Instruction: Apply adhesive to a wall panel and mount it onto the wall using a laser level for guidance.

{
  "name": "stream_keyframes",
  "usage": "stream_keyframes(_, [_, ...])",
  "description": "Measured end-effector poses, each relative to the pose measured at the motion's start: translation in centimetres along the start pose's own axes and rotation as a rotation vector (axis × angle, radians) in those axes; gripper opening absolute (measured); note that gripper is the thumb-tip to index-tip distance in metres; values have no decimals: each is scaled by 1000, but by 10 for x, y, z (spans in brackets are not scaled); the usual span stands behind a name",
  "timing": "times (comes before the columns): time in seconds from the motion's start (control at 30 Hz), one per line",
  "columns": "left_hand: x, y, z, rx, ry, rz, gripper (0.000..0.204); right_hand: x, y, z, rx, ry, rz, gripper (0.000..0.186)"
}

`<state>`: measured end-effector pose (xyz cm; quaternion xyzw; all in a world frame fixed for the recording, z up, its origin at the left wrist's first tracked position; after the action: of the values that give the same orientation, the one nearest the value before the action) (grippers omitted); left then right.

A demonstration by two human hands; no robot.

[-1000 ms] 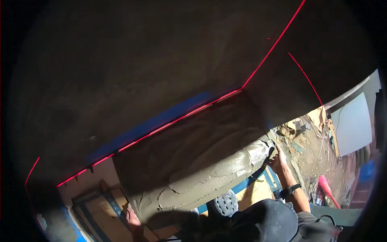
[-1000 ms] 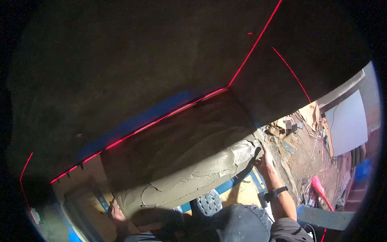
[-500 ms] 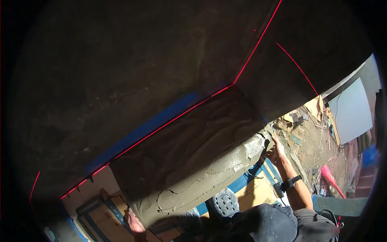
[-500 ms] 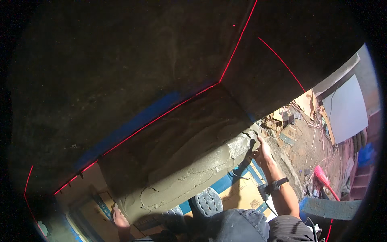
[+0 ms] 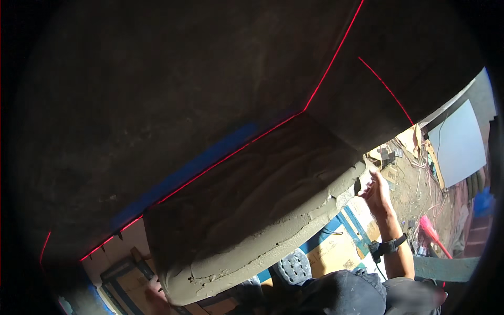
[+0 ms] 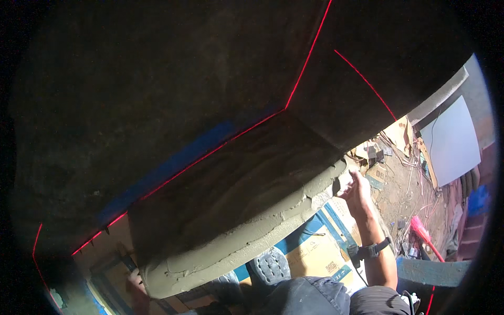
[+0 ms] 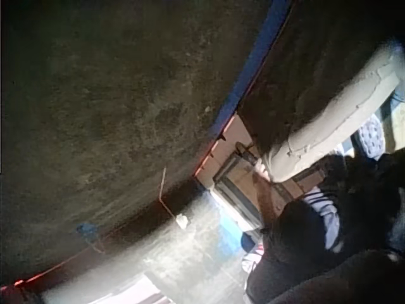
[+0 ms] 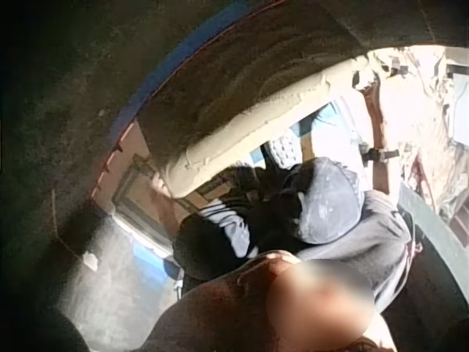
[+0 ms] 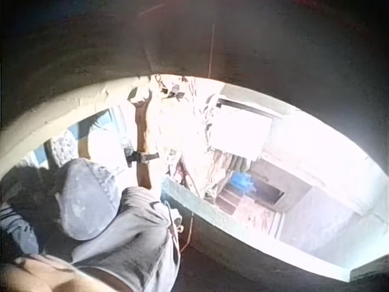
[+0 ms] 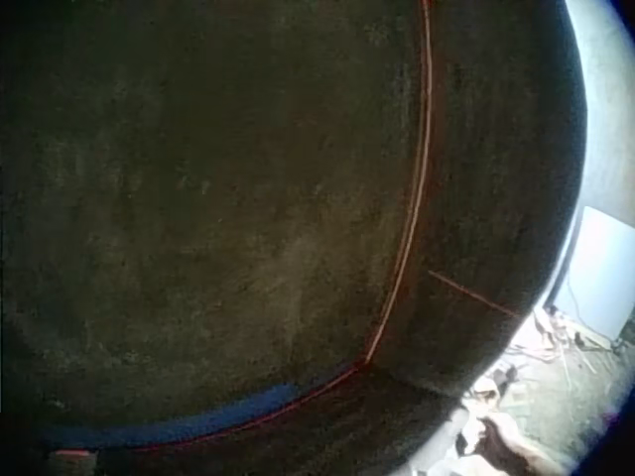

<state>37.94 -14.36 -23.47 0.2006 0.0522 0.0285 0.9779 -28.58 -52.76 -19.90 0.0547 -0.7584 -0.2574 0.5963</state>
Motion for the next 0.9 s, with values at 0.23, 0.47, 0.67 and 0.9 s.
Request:
stream_keyframes(0.23, [31,16,32,-427,650,338,42,49,7,-34,273,-10,204,17])
stream_keyframes(0.47, [65,20,74,-601,669,388,39,104,25,-101,364,37,397,27])
stream_keyframes(0.67, [102,17,109,-746,661,386,36,139,28,-148,426,63,438,35])
stream_keyframes(0.9, [141,7,142,-855,647,349,34,161,1,-220,651,-21,546,35])
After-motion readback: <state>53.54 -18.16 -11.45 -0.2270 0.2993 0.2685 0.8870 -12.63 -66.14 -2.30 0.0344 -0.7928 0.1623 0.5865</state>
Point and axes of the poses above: each hand's wrist, its own y-axis away from the middle knuckle, its own z-axis out of the back of the hand, x = y × z, the point moved 8 cm from there along -y, towards the middle knuckle, and after that the axes turned 5 degrees about x, right-handed, at the moved point
